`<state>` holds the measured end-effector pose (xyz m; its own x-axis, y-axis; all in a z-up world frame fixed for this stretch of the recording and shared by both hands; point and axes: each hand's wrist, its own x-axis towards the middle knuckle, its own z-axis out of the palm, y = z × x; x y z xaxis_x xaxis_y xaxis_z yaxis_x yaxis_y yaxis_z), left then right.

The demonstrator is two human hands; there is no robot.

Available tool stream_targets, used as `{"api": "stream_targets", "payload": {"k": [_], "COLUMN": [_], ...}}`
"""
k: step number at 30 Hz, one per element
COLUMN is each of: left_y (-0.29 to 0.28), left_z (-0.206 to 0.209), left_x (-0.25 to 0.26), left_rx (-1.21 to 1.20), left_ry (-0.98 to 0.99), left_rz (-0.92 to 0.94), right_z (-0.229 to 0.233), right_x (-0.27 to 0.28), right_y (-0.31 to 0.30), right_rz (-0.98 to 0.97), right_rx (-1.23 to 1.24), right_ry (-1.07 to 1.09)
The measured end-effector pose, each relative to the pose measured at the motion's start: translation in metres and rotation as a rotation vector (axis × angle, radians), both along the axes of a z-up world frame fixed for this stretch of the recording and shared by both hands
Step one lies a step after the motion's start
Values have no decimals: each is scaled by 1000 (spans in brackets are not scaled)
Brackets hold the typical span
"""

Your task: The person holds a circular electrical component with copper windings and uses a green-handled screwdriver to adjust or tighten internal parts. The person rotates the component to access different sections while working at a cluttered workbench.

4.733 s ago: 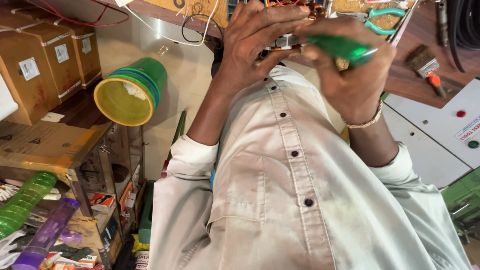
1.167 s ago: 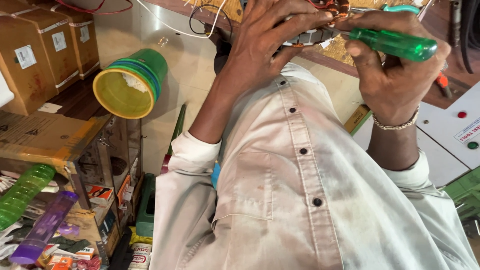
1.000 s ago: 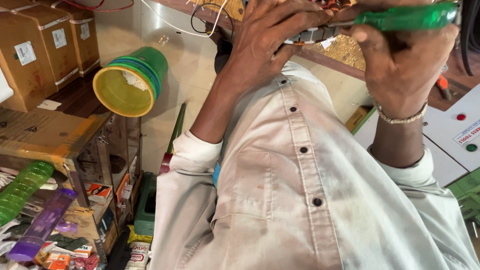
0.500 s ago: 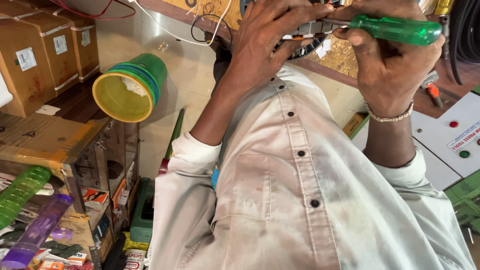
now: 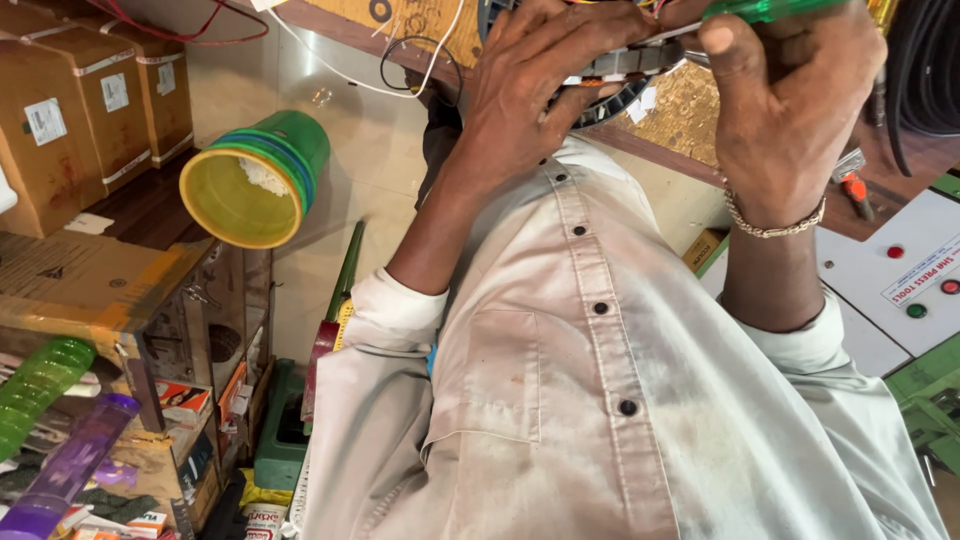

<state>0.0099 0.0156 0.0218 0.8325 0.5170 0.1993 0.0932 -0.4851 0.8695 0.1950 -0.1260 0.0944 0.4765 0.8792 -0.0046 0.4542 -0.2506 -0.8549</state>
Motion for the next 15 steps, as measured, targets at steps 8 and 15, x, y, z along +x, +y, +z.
{"api": "stream_targets", "payload": {"k": [8,15], "left_y": [0,4], "left_z": [7,13], "left_x": [-4,1], "left_rx": [-46,11], "left_ry": [18,8], "left_rz": [-27,4], "right_z": [27,27], "right_x": [-19,-15], "right_y": [18,16], "right_rz": [191,99], "right_rx": [-3,66], "right_ry": [-383,-170]}}
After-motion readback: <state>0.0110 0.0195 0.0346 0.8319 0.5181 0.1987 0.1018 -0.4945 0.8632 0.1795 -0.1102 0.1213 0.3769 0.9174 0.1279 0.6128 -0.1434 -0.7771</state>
